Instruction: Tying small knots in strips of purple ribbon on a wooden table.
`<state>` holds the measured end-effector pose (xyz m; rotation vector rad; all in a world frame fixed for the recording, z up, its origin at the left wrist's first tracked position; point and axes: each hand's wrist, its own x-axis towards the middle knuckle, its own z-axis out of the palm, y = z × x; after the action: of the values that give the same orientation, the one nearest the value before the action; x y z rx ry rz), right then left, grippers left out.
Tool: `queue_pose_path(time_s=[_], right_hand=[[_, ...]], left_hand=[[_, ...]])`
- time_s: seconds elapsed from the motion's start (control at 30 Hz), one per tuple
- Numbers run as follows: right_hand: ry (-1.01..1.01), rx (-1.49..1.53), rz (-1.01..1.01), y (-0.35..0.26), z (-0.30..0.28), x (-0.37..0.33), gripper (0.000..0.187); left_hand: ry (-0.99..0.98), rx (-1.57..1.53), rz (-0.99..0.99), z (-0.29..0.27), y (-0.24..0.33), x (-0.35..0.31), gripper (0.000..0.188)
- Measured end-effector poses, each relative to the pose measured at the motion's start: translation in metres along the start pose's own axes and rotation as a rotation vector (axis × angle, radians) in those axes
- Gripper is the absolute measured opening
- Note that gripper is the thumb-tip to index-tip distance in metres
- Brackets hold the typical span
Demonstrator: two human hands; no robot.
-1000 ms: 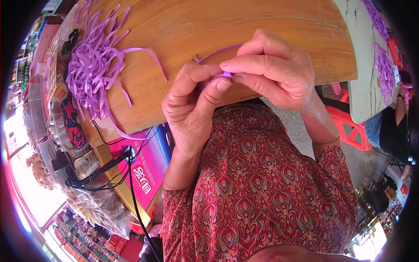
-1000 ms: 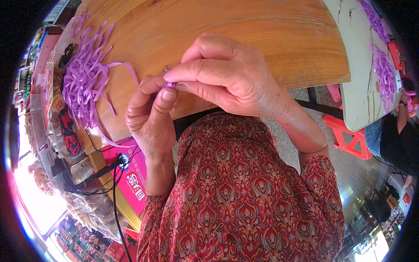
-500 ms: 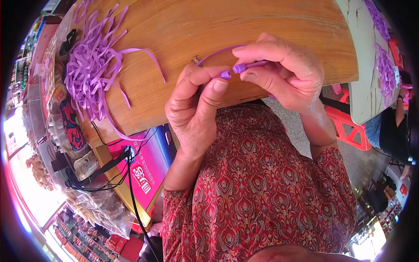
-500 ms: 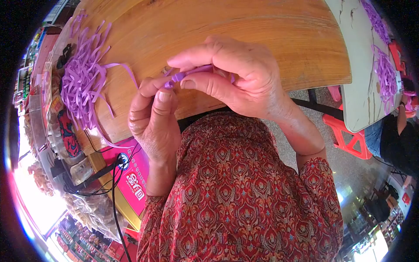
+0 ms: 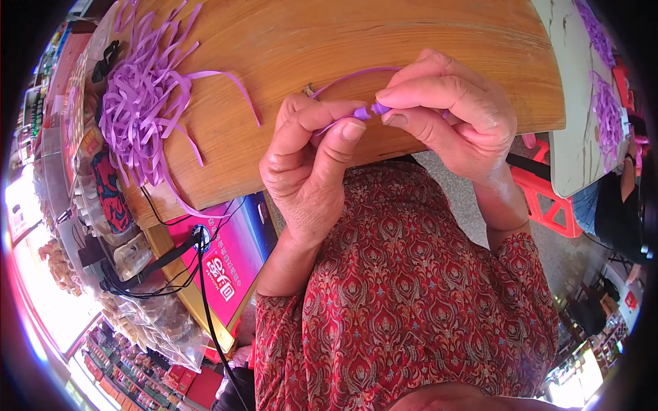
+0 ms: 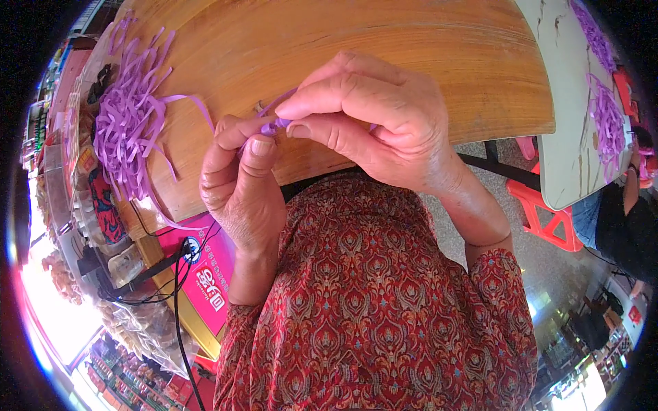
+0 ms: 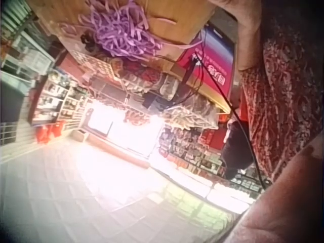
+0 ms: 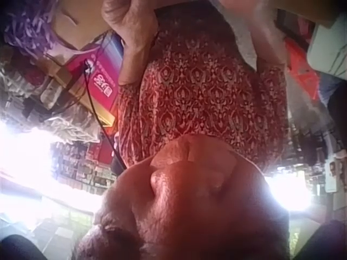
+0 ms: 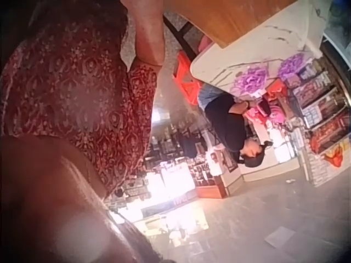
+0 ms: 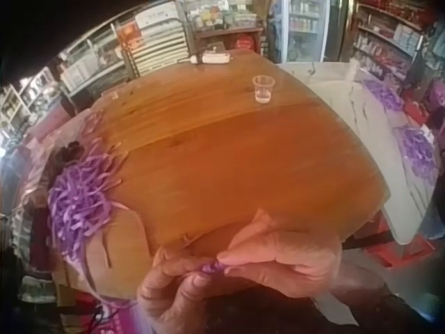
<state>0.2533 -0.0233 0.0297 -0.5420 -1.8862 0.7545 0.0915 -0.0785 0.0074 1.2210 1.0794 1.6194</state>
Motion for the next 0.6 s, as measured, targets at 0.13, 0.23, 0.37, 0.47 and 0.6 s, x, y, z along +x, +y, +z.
queue_pose_path(time_s=[0.13,0.23,0.37,0.47,0.6], right_hand=[[-0.006,-0.023,-0.037,0.0010,0.0005,-0.0004,0.021],[-0.011,-0.012,-0.020,0.0005,0.0005,-0.0006,0.022],[-0.016,-0.023,-0.035,0.0009,0.0006,-0.0019,0.022],[-0.014,-0.006,-0.029,0.0014,0.0008,-0.0026,0.022],[0.000,0.003,-0.025,0.0015,0.0014,-0.0037,0.022]], left_hand=[[0.013,-0.015,0.004,0.0019,0.0013,-0.0011,0.014],[0.010,0.033,0.048,0.0006,-0.0020,-0.0004,0.013],[0.012,0.050,0.033,0.0012,0.0008,-0.0005,0.012],[0.008,0.085,0.026,0.0007,0.0009,-0.0008,0.012],[0.008,0.046,0.012,0.0012,-0.0002,-0.0005,0.012]])
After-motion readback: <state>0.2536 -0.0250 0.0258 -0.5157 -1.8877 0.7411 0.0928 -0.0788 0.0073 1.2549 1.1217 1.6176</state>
